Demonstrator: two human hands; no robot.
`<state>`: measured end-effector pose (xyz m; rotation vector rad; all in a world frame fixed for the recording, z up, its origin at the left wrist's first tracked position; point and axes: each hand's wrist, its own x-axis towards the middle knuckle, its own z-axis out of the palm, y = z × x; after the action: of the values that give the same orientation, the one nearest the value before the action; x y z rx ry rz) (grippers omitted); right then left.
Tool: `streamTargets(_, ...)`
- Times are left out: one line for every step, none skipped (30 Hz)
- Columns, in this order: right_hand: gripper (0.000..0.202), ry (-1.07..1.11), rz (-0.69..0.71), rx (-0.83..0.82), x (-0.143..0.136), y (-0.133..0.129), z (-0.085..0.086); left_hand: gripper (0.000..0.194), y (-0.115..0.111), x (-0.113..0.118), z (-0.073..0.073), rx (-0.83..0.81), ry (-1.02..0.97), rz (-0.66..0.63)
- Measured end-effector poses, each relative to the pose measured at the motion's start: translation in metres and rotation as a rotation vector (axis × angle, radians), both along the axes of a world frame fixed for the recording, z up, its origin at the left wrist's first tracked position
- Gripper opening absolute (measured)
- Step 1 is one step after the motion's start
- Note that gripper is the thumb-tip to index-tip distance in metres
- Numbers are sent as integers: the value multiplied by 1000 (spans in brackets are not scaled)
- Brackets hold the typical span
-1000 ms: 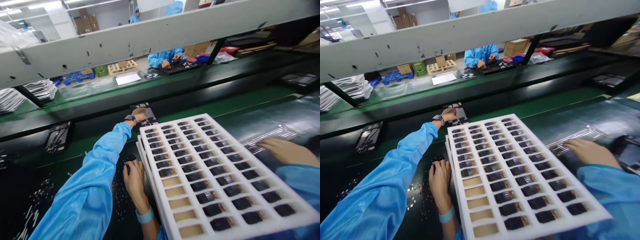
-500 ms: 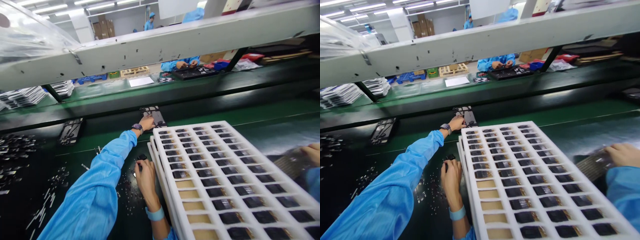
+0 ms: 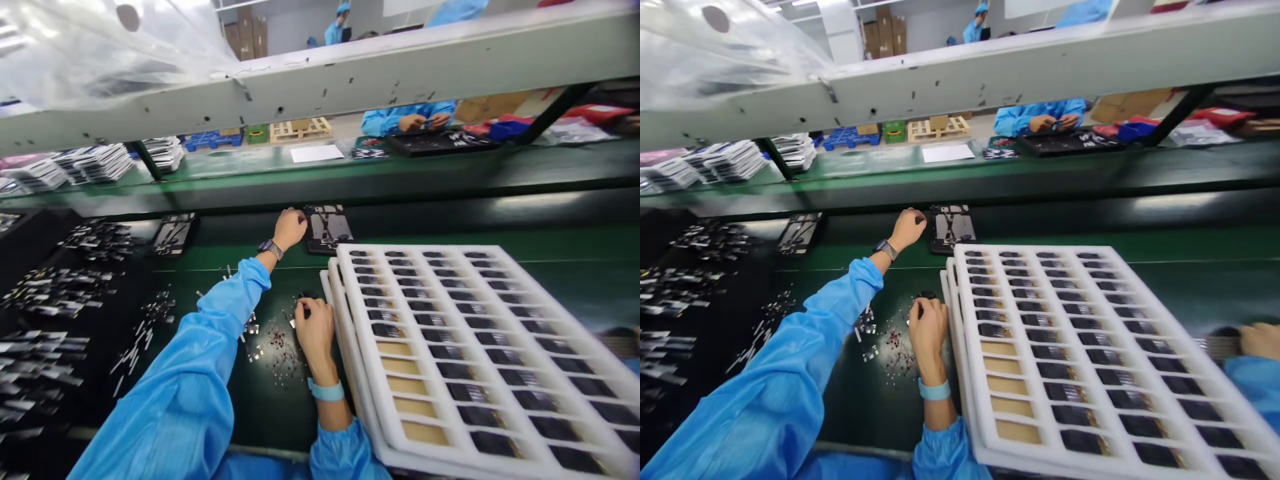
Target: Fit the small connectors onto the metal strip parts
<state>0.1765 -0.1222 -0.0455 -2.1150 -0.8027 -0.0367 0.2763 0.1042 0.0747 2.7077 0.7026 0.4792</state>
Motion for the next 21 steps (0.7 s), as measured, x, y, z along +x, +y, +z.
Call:
streamTargets(29,-2,0,12,-1,0,2,24,-7,-14,9,-23,-69,13)
streamTargets(29,-5,-1,29,-2,0,5,22,-16,-31,19,-55,-162,22)
streamTargets(29,-10,1,48,-3,0,8,19,-28,-51,29,-94,-276,26)
streamTargets(29,-15,6,67,-5,0,12,17,-43,-74,39,-132,-397,29)
streamTargets(29,-22,12,84,-6,0,16,15,-60,-101,49,-166,-506,32)
streamTargets(28,-31,20,99,-8,0,21,14,-79,-129,57,-192,-592,24)
streamTargets(28,-42,29,111,-10,0,27,14,-97,-160,64,-207,-663,19)
streamTargets(27,-53,43,120,-13,-1,34,14,-113,-191,68,-213,-722,28)
streamTargets(27,-61,62,125,-16,-2,41,13,-126,-220,70,-217,-754,42)
streamTargets(27,-65,85,129,-20,-3,49,14,-134,-248,69,-226,-763,74)
streamTargets(26,-65,112,133,-23,-4,58,13,-138,-272,66,-240,-755,117)
streamTargets(25,-63,143,137,-28,-6,67,13,-138,-292,61,-254,-735,169)
streamTargets(25,-60,176,142,-32,-8,75,12,-135,-308,54,-274,-701,228)
streamTargets(24,-59,208,149,-37,-11,84,11,-130,-319,47,-299,-658,278)
streamTargets(23,-60,239,159,-41,-14,93,10,-124,-326,41,-325,-612,315)
streamTargets(22,-63,266,170,-46,-17,101,9,-120,-329,36,-355,-568,333)
streamTargets(21,-65,291,183,-50,-21,108,9,-118,-331,32,-386,-534,329)
streamTargets(20,-69,311,197,-54,-25,114,10,-118,-332,29,-414,-513,309)
streamTargets(19,-74,329,208,-57,-29,120,10,-121,-333,27,-437,-507,283)
streamTargets(18,-81,345,213,-60,-33,124,11,-125,-334,26,-456,-511,258)
streamTargets(18,-88,362,214,-63,-37,128,11,-131,-337,25,-471,-522,240)
